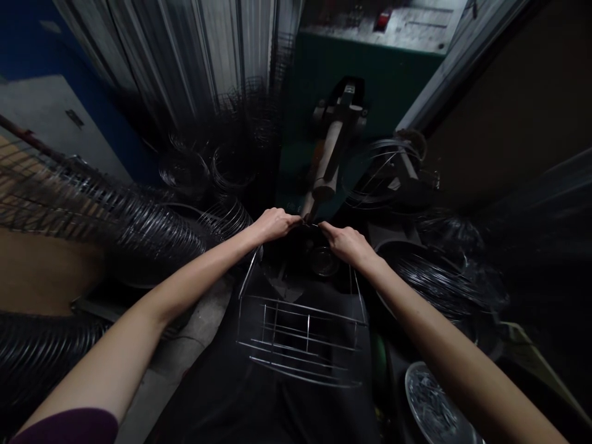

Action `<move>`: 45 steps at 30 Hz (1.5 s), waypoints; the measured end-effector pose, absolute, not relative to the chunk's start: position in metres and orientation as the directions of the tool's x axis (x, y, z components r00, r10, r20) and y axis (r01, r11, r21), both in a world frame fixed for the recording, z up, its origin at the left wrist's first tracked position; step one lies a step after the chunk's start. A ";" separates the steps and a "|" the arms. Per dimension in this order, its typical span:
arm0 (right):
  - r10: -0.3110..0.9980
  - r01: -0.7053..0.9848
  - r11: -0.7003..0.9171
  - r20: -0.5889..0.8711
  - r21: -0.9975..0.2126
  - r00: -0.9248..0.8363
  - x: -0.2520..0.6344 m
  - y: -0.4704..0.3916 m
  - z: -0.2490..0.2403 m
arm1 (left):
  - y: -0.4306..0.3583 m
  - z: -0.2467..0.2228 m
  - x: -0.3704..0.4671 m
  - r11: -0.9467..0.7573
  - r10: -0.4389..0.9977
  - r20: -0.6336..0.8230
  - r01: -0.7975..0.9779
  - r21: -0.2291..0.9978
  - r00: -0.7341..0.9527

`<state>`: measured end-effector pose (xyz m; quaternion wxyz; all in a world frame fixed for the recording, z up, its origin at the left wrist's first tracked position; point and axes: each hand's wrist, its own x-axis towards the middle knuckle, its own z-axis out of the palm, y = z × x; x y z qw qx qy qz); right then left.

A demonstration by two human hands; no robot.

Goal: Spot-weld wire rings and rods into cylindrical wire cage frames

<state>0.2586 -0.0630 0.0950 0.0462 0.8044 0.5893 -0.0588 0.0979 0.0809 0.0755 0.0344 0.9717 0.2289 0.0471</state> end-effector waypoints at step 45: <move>0.956 0.967 -0.240 -0.192 -0.088 0.220 0.261 -0.054 0.095 | 0.078 0.089 0.098 -0.887 0.454 0.004 0.452 0.093 0.891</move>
